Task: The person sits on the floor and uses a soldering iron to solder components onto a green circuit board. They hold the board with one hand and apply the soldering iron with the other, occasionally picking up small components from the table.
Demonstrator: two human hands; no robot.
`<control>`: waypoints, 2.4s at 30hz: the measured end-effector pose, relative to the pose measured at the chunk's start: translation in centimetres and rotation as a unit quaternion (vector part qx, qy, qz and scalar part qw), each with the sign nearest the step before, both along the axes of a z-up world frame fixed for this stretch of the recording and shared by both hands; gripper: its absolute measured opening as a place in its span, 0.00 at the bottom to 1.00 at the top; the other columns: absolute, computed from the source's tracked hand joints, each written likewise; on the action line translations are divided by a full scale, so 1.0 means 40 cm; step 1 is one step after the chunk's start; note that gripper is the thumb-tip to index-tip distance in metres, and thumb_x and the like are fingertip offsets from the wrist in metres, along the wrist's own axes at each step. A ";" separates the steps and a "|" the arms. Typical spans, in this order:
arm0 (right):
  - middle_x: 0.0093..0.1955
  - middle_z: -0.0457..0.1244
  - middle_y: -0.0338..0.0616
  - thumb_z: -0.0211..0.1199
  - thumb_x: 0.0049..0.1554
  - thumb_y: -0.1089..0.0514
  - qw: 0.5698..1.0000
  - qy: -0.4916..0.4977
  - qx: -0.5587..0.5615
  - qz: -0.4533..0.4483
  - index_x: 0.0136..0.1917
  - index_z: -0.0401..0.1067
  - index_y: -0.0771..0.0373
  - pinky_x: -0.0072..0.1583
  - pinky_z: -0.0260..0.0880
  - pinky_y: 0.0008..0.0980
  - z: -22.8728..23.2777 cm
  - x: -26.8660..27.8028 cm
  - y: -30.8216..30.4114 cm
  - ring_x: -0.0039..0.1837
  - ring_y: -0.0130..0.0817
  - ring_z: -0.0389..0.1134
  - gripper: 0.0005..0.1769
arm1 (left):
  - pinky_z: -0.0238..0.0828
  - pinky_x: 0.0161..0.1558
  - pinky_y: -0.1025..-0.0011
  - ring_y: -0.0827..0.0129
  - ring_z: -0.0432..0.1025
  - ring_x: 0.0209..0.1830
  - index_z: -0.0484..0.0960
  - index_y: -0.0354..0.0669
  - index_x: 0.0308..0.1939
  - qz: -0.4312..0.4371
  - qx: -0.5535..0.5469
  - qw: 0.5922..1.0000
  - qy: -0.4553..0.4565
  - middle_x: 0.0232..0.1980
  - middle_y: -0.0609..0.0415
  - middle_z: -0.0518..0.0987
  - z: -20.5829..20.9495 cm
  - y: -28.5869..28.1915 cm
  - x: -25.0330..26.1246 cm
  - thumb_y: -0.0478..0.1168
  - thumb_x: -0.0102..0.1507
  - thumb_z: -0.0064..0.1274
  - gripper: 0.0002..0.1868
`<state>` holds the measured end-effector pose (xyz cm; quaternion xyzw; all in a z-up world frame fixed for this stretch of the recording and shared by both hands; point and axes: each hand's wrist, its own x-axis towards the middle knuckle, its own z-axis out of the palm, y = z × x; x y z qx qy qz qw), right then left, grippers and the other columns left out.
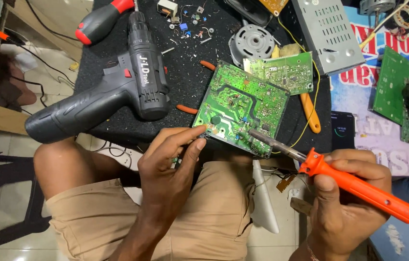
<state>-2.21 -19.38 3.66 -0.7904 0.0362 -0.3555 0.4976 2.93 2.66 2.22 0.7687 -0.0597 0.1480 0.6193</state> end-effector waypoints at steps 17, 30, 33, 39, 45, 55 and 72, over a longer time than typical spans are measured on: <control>0.54 0.61 0.58 0.66 0.60 0.59 1.000 0.022 -0.017 -0.001 0.54 0.60 0.66 0.66 0.73 0.34 -0.010 -0.015 -0.066 0.57 0.43 0.68 0.17 | 0.77 0.46 0.67 0.58 0.78 0.42 0.81 0.30 0.53 -0.029 0.091 0.975 -0.202 0.45 0.41 0.81 0.015 -0.029 0.070 0.27 0.69 0.50 0.09; 0.49 0.60 0.56 0.65 0.58 0.44 0.999 -0.004 -0.009 -0.033 0.53 0.62 0.67 0.57 0.73 0.33 -0.040 0.028 -0.071 0.50 0.43 0.67 0.26 | 0.75 0.43 0.68 0.61 0.75 0.42 0.82 0.33 0.52 0.026 0.117 0.970 -0.209 0.46 0.44 0.81 -0.048 -0.034 0.092 0.30 0.70 0.52 0.08; 0.48 0.59 0.57 0.62 0.60 0.40 0.999 0.002 -0.015 -0.045 0.53 0.61 0.68 0.56 0.71 0.34 -0.033 0.037 -0.052 0.50 0.43 0.66 0.28 | 0.77 0.44 0.69 0.62 0.76 0.42 0.82 0.33 0.53 0.028 0.115 0.970 -0.212 0.46 0.44 0.81 -0.053 -0.032 0.094 0.30 0.70 0.52 0.08; 0.48 0.59 0.56 0.58 0.63 0.35 0.999 -0.011 -0.006 -0.037 0.53 0.61 0.67 0.56 0.71 0.34 -0.044 0.051 -0.048 0.51 0.43 0.66 0.30 | 0.78 0.47 0.69 0.64 0.77 0.42 0.82 0.36 0.54 0.008 0.104 0.975 -0.194 0.47 0.46 0.78 -0.057 -0.018 0.087 0.30 0.70 0.53 0.09; 0.49 0.57 0.56 0.58 0.63 0.33 0.999 -0.020 0.007 -0.040 0.54 0.59 0.67 0.57 0.70 0.34 -0.049 0.055 -0.043 0.51 0.43 0.65 0.32 | 0.76 0.47 0.69 0.63 0.76 0.42 0.82 0.36 0.54 -0.002 0.076 0.982 -0.173 0.45 0.46 0.79 -0.041 -0.013 0.085 0.29 0.69 0.54 0.09; 0.49 0.56 0.54 0.59 0.64 0.34 0.998 -0.030 0.026 -0.040 0.54 0.58 0.64 0.55 0.69 0.32 -0.049 0.062 -0.016 0.49 0.40 0.64 0.30 | 0.75 0.48 0.71 0.62 0.78 0.43 0.84 0.34 0.46 0.036 0.041 0.992 -0.114 0.43 0.44 0.82 -0.009 0.011 0.067 0.30 0.65 0.57 0.06; 0.50 0.57 0.53 0.56 0.67 0.48 0.999 -0.042 0.004 0.034 0.54 0.59 0.63 0.59 0.71 0.33 0.008 0.180 0.056 0.52 0.41 0.65 0.16 | 0.78 0.42 0.73 0.62 0.78 0.40 0.83 0.33 0.48 0.023 0.065 0.986 -0.149 0.42 0.42 0.82 -0.042 0.047 0.066 0.27 0.64 0.60 0.08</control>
